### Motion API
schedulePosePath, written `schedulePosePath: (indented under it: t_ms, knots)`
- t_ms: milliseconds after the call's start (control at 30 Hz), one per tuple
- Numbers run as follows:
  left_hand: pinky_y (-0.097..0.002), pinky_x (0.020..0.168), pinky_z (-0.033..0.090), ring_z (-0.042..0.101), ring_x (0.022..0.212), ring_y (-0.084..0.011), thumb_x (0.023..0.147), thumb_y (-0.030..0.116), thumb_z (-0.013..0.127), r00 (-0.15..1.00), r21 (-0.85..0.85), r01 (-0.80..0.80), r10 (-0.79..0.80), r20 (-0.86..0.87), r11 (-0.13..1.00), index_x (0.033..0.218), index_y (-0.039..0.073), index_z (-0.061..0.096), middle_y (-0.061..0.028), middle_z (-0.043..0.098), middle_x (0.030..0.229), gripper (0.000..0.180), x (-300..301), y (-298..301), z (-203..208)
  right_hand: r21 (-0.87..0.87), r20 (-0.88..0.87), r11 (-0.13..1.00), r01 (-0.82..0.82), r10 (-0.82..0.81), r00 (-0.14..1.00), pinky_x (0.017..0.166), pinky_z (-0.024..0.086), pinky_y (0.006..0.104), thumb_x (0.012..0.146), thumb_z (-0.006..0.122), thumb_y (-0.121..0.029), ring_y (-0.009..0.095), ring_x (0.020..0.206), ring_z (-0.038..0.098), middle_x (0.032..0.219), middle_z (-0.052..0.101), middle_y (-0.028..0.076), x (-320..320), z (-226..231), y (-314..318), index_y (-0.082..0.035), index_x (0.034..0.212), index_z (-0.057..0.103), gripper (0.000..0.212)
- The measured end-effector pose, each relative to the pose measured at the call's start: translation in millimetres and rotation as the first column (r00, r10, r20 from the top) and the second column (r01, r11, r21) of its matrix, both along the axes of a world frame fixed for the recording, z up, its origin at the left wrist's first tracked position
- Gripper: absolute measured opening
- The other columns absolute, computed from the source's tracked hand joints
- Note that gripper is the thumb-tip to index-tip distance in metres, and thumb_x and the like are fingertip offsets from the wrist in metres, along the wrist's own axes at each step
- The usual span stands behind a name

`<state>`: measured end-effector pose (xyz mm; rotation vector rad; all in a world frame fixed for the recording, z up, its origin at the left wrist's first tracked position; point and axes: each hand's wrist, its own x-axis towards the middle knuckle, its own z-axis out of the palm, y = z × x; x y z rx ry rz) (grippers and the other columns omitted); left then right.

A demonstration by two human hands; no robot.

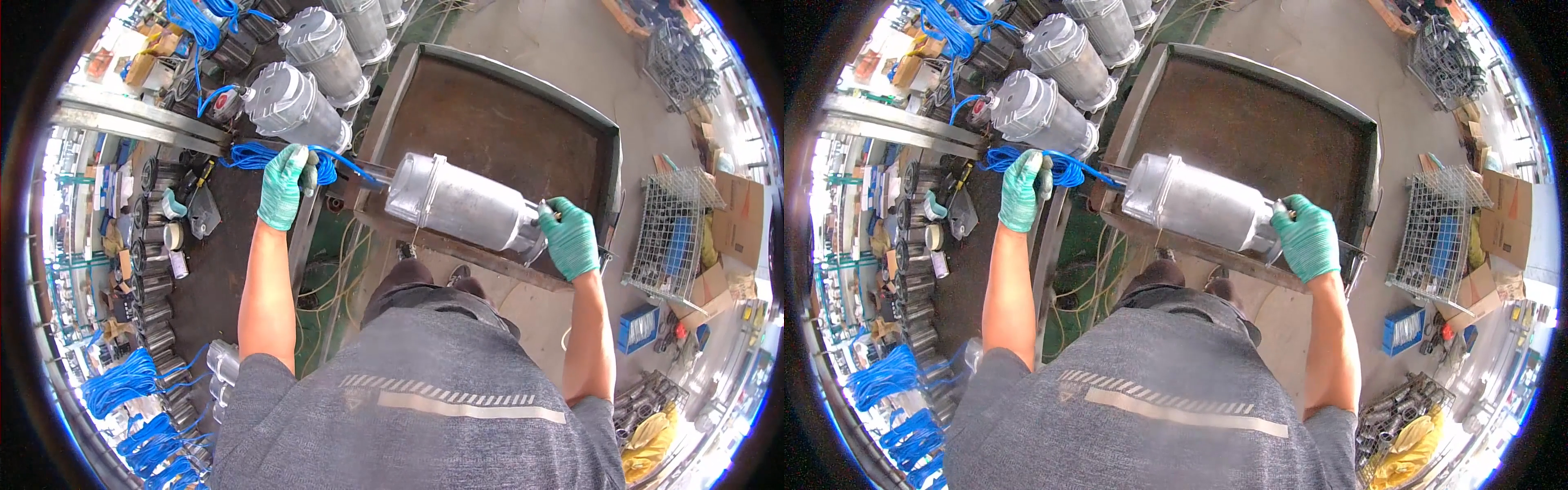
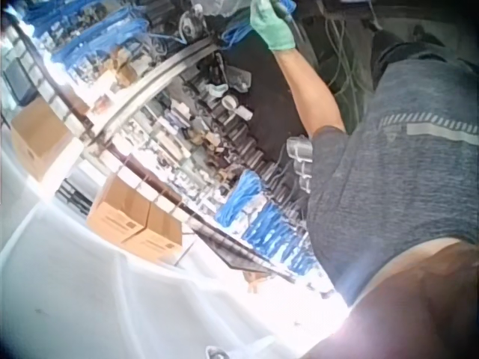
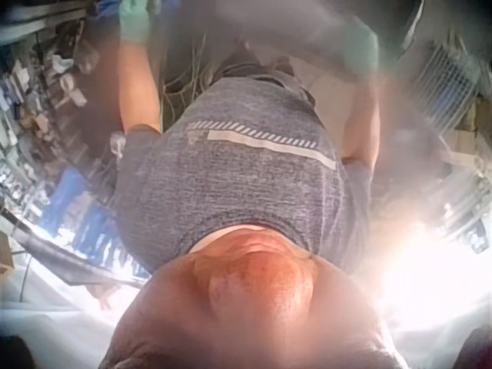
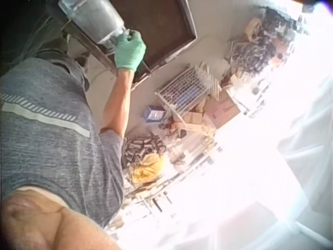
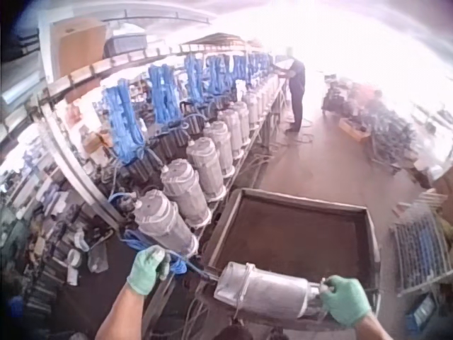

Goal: The person picks up a pump component from a rack, attaches a blue hose, submerges the component into a water tank, rotates it to check for leaks, removes it, and returns it to the rack.

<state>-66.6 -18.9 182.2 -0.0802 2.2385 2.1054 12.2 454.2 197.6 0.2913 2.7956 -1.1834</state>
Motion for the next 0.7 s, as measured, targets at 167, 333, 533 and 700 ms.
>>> schedulePosePath:
  t_ms: [167,333,533,700]
  knots:
    - [-0.0214,0.05,0.043,0.057,0.056,-0.0072,0.107,0.035,0.058,0.999,-0.022,0.018,-0.018,0.031,1.0,0.096,0.006,0.068,-0.0017,0.065,0.069,0.032,33.9,1.6,-17.6,0.095,0.1,0.995,-0.007,-0.003,0.995,0.073,0.055,0.0442,0.095,0.065,-0.027,0.041,0.081,0.07,0.086,0.072,0.022,21.1,-24.1,-6.3,-0.004,0.101,0.073,0.025]
    - [-0.0257,0.053,0.047,0.059,0.056,-0.0109,0.107,0.029,0.057,0.998,-0.02,0.005,-0.004,0.067,1.0,0.095,0.004,0.067,-0.0044,0.065,0.068,0.03,66.9,8.7,-45.1,0.226,0.051,0.974,-0.029,0.018,0.999,0.076,0.056,0.0474,0.096,0.063,-0.03,0.042,0.085,0.07,0.091,0.073,0.022,32.8,-48.8,6.9,-0.007,0.107,0.072,0.027]
    - [-0.0269,0.056,0.049,0.063,0.059,-0.0122,0.102,0.026,0.059,0.993,-0.137,0.024,-0.008,0.114,0.99,0.09,0.002,0.067,-0.0063,0.066,0.069,0.028,124.7,-9.4,-78.6,0.357,0.073,0.926,-0.127,0.108,0.991,0.075,0.055,0.0517,0.099,0.06,-0.036,0.042,0.084,0.07,0.09,0.073,0.021,46.2,-53.5,9.8,-0.011,0.114,0.069,0.031]
    - [-0.0456,0.097,0.054,0.068,0.114,-0.0385,0.095,0.018,0.061,0.861,-0.719,0.498,-0.181,0.475,0.484,0.133,0.006,0.063,-0.0212,0.07,0.122,0.04,162.9,-10.4,-108.5,0.43,0.118,0.881,-0.198,0.162,0.98,0.072,0.055,0.0538,0.102,0.057,-0.038,0.043,0.081,0.07,0.087,0.072,0.023,54.0,-58.2,11.4,-0.012,0.116,0.067,0.032]
